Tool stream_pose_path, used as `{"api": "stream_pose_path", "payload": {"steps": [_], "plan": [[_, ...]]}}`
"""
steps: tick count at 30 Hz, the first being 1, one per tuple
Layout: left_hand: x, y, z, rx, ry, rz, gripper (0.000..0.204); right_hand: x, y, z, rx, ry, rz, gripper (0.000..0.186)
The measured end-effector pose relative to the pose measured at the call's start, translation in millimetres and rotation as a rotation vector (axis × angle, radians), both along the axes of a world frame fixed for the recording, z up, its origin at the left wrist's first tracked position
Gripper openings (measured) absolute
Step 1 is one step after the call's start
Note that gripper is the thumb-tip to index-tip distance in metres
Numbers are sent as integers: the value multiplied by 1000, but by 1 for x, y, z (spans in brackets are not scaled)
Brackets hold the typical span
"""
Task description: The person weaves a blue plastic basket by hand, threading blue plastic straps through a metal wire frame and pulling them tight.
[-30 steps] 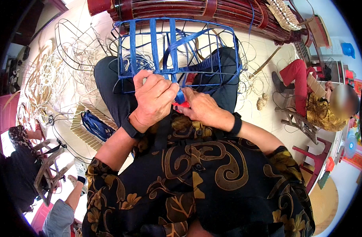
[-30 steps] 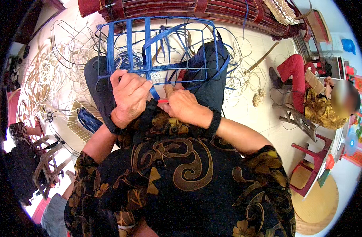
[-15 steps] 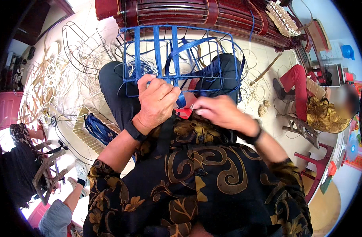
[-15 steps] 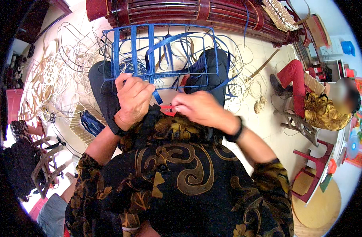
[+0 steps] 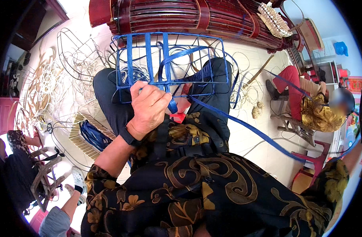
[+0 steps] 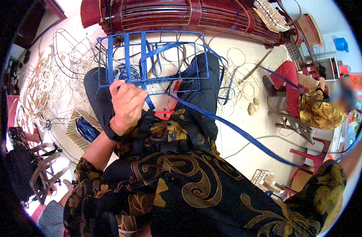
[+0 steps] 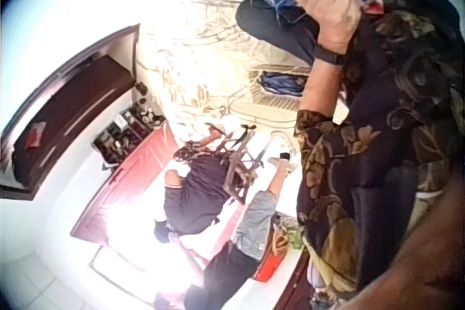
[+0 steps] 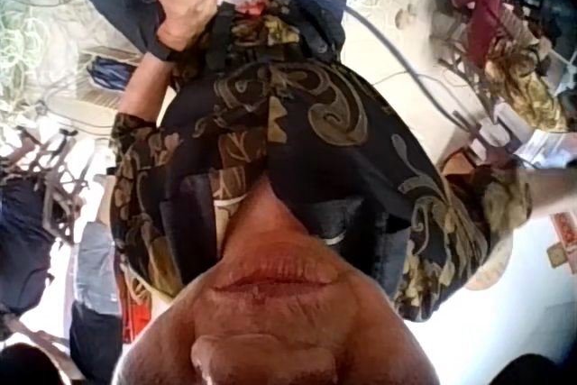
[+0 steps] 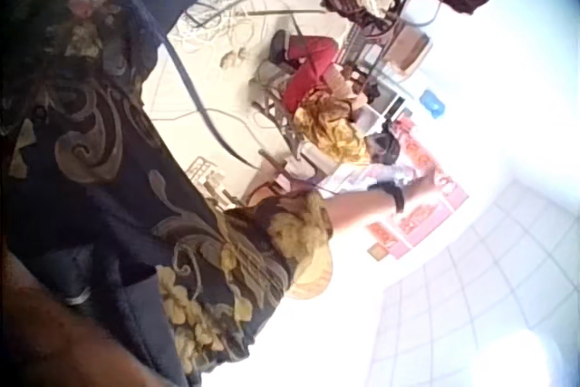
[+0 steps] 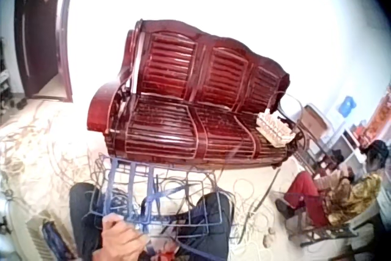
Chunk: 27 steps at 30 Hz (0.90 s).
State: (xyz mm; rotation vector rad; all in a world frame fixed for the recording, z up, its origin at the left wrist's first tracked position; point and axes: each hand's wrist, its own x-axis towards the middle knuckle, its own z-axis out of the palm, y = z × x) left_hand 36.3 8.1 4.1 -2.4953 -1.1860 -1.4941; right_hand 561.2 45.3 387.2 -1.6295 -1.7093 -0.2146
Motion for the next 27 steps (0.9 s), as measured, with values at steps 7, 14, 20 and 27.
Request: {"api": "stream_pose_path", "payload": {"steps": [7,14,20,27], "plan": [[-5,-3,3,-23,47,14,20,-159,31,-199,-783,-324,690,46],[-1,2,1,-34,28,-17,21,-284,-42,-409,-944,-233,712,62],[-1,5,2,-42,50,-21,20,-245,-35,-364,-1127,205,937,36],[-3,-1,2,-37,33,1,19,34,-85,-76,-157,776,370,26]]}}
